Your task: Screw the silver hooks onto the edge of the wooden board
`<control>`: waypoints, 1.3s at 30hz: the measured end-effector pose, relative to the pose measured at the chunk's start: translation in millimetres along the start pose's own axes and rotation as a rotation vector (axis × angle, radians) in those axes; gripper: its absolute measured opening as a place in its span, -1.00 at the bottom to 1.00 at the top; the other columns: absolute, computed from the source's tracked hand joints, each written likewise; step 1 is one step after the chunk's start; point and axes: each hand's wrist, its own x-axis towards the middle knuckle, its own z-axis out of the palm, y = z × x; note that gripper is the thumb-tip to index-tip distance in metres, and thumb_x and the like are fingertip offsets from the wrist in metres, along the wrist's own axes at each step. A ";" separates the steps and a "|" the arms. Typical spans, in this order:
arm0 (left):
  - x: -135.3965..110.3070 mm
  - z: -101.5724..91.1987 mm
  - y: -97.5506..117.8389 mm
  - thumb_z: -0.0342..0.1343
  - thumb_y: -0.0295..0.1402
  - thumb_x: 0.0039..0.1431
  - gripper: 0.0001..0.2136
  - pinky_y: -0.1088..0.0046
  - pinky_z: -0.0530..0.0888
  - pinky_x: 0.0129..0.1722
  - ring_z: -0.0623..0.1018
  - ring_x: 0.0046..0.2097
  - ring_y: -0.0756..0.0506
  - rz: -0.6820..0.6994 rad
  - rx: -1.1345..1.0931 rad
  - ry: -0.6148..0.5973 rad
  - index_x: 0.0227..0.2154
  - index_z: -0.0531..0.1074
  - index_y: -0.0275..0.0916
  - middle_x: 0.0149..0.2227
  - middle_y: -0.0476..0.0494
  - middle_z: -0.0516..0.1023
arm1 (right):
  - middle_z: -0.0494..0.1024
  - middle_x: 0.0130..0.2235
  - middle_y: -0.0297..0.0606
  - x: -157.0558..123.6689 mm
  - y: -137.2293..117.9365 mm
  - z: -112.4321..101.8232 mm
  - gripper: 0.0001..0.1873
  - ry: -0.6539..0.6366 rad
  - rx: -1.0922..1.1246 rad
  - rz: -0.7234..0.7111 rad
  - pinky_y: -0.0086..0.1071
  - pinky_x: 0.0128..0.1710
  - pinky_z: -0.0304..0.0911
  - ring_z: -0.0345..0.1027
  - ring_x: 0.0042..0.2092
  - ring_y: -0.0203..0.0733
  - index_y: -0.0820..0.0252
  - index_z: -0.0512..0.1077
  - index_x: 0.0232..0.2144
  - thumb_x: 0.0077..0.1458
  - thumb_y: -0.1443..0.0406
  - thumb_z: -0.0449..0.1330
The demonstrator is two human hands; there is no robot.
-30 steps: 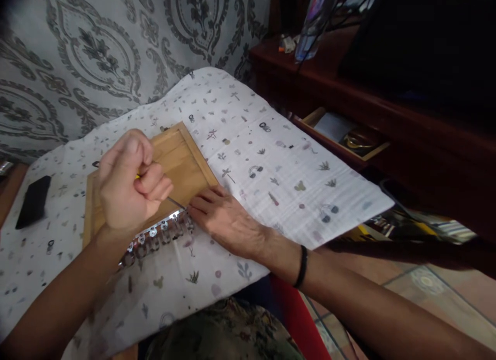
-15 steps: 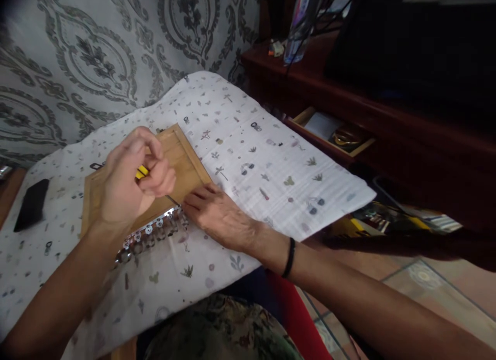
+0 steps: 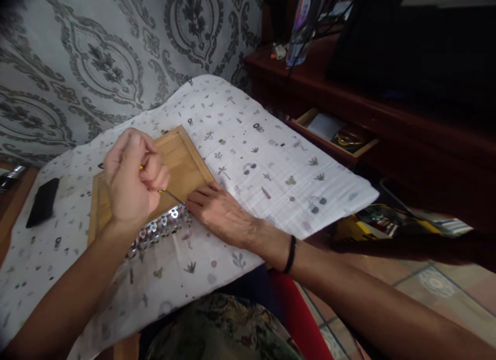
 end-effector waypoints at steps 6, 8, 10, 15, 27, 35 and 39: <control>8.8 -5.8 4.6 0.21 -0.18 0.32 -0.71 0.60 -0.08 -0.69 -0.14 -0.67 0.13 -0.122 -0.056 -0.246 -0.44 0.29 -0.16 -0.68 0.23 -0.09 | 0.63 -0.08 -0.07 -0.6 1.3 1.7 -0.73 0.010 0.019 -0.001 -0.10 0.02 0.27 0.41 0.00 0.00 0.24 0.54 -0.04 0.37 0.47 0.07; 10.1 -6.9 5.9 0.17 -0.21 0.35 -0.73 0.62 -0.06 -0.69 -0.14 -0.68 0.13 -0.154 -0.067 -0.356 -0.42 0.28 -0.16 -0.68 0.24 -0.10 | 0.63 -0.07 -0.07 -0.7 1.4 1.5 -0.73 0.009 0.024 0.001 -0.09 0.02 0.26 0.40 0.01 0.01 0.24 0.54 -0.04 0.37 0.46 0.07; 10.9 -8.8 6.4 0.13 -0.22 0.37 -0.76 0.63 -0.04 -0.69 -0.14 -0.68 0.14 -0.178 -0.068 -0.439 -0.40 0.30 -0.17 -0.68 0.25 -0.11 | 0.63 -0.07 -0.08 -0.9 1.4 1.4 -0.74 0.010 0.022 0.006 -0.10 0.03 0.26 0.39 0.02 0.00 0.22 0.54 -0.05 0.36 0.47 0.08; 11.1 -15.7 5.3 0.16 -0.25 0.31 -0.84 0.64 -0.01 -0.66 -0.15 -0.67 0.13 -0.184 -0.070 -0.422 -0.33 0.33 -0.16 -0.68 0.27 -0.13 | 0.63 -0.05 -0.09 -1.2 0.9 1.1 -0.73 0.016 0.002 -0.001 -0.11 0.03 0.25 0.40 0.01 0.00 0.25 0.54 -0.05 0.32 0.50 0.10; -16.0 3.3 13.7 0.18 -0.23 0.39 -0.79 0.51 0.21 -0.54 0.16 -0.56 0.05 -0.043 0.106 0.047 -0.36 0.35 -0.15 -0.60 0.14 0.16 | 0.63 0.00 -0.03 0.1 1.0 0.1 -0.74 0.003 -0.053 -0.033 -0.11 0.02 0.26 0.42 0.01 0.01 0.34 0.51 -0.01 0.39 0.45 0.06; -1.0 -5.9 6.1 0.20 -0.20 0.36 -0.76 0.56 -0.05 -0.67 -0.12 -0.66 0.12 -0.084 -0.056 -0.157 -0.38 0.33 -0.15 -0.68 0.23 -0.12 | 0.64 -0.04 -0.06 1.4 -0.5 -0.6 -0.77 -0.010 -0.059 -0.017 -0.12 0.01 0.24 0.41 0.00 0.02 0.31 0.52 -0.04 0.40 0.42 0.08; 9.4 -20.6 7.9 0.26 -0.20 0.28 -0.78 0.59 -0.04 -0.68 -0.14 -0.68 0.13 -0.170 -0.050 -0.300 -0.37 0.37 -0.16 -0.68 0.26 -0.12 | 0.63 -0.02 -0.02 1.6 0.3 1.3 -0.72 0.011 -0.054 -0.019 -0.11 0.00 0.26 0.41 0.00 0.03 0.33 0.53 -0.01 0.34 0.50 0.09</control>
